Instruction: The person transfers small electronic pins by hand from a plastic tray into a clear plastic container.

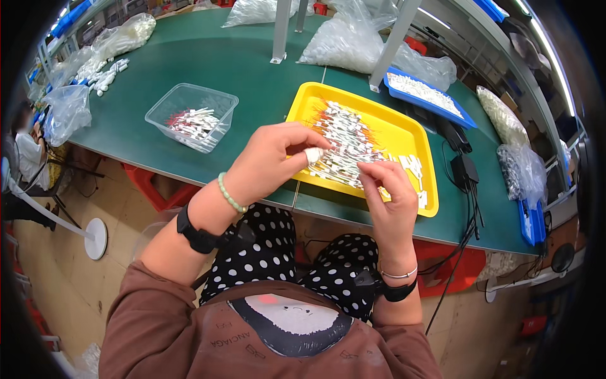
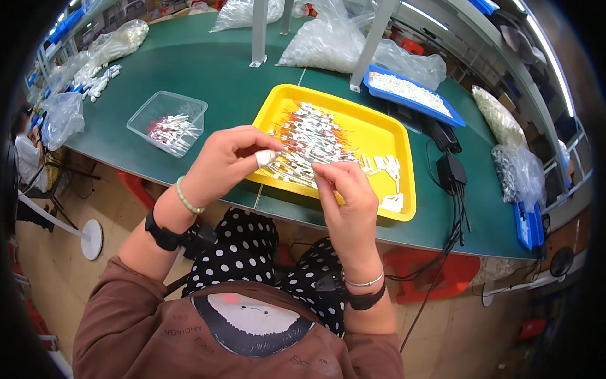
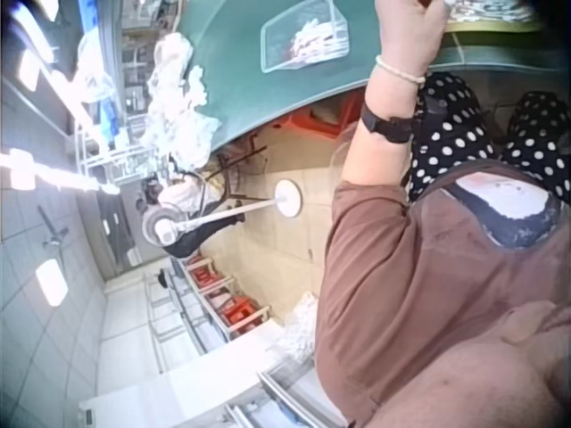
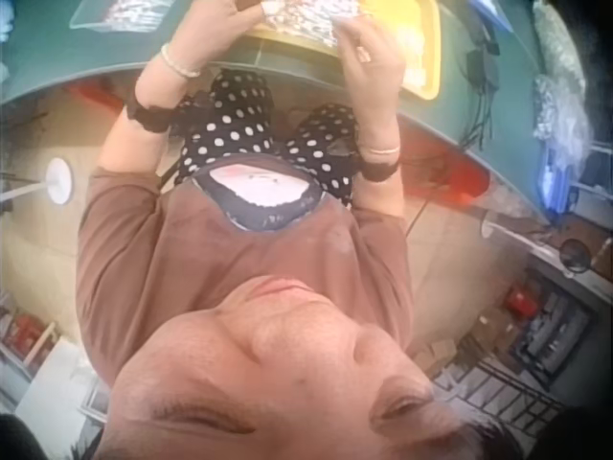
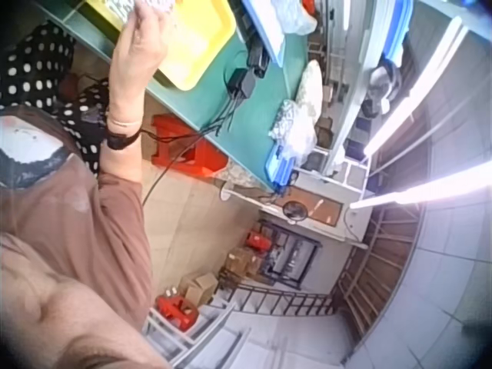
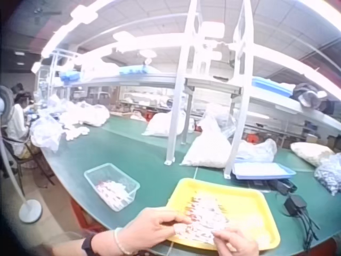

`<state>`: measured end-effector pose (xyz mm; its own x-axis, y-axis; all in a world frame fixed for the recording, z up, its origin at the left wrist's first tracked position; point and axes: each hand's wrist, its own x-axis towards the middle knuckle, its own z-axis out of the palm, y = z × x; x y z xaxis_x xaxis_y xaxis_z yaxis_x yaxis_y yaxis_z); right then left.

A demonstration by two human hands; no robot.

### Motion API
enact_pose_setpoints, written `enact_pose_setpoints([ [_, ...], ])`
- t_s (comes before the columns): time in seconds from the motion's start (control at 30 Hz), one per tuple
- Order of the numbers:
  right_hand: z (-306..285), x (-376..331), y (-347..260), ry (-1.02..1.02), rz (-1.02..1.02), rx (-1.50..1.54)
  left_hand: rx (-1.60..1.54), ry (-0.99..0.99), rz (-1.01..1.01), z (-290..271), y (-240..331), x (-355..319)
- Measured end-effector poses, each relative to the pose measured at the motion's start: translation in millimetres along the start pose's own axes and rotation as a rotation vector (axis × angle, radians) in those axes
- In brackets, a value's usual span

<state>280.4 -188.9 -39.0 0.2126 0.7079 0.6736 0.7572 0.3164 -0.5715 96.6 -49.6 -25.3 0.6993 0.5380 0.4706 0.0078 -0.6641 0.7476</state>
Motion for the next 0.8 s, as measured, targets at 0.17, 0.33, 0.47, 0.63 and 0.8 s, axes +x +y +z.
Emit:
enact_pose_setpoints([
  [0.17, 4, -7, -5, 0.027, 0.043, 0.073, -0.19, 0.043, -0.102, 3, 13, -19],
  [0.33, 3, -12, -3, 0.015, 0.084, 0.116, -0.172, 0.068, -0.102, 1, 12, -28],
  [0.47, 3, -16, -3, -0.04, 0.15, 0.191, -0.158, 0.025, -0.098, 0, 11, -32],
  [0.63, 2, -19, -6, -0.108, 0.155, 0.24, -0.142, 0.004, -0.1, 2, 8, -35],
  [0.8, 7, -21, -13, -0.092, 0.041, 0.149, -0.195, 0.022, -0.087, 9, 7, -40],
])
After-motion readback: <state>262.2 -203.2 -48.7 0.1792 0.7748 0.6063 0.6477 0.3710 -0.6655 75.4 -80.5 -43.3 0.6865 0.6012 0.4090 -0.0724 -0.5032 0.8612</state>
